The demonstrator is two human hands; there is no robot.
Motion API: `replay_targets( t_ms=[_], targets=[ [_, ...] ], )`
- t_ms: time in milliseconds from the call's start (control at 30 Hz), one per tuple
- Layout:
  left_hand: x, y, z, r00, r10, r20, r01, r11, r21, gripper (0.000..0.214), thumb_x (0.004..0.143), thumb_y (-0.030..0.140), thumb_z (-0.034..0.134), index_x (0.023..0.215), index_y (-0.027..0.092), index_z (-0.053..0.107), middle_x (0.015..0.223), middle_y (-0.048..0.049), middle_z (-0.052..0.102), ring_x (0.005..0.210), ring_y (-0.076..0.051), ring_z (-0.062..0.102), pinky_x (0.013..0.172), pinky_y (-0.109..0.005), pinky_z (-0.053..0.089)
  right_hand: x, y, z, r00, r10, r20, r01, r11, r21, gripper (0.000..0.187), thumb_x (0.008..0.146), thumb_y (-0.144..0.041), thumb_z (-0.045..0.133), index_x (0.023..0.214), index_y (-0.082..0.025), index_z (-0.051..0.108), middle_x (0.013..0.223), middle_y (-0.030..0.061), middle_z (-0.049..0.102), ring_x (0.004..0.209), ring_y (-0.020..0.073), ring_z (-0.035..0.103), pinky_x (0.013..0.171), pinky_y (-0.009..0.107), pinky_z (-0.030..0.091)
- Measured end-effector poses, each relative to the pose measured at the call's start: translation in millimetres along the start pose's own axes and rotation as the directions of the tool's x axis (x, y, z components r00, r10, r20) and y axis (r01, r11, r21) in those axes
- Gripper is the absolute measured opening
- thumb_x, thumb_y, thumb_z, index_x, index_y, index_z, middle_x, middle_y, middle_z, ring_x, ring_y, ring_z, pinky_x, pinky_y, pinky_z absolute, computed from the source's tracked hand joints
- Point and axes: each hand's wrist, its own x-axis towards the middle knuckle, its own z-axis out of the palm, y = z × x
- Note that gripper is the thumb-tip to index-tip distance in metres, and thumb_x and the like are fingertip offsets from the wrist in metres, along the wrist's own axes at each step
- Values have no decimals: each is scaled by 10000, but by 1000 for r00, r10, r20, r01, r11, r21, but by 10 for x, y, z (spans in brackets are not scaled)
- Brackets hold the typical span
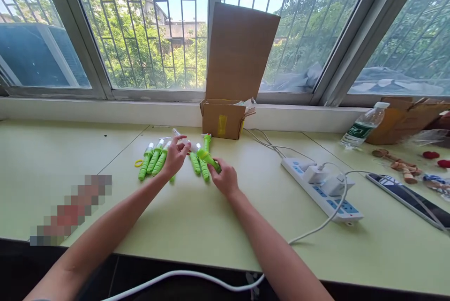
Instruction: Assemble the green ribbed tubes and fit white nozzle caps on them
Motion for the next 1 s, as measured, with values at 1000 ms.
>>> replay_targets(
  t_ms=[1000],
  targets=[
    [-90, -68, 11, 982, -99, 159, 122, 982, -146, 438, 752, 450, 641, 1066, 178, 504, 717, -4, 628, 670, -131, 608, 601, -256, 521, -40, -29, 33, 995, -94, -18, 95, 991, 98, 353, 751, -374, 623, 1058, -202, 597, 884, 52, 683, 781, 200, 618, 728, 308, 466]
  ],
)
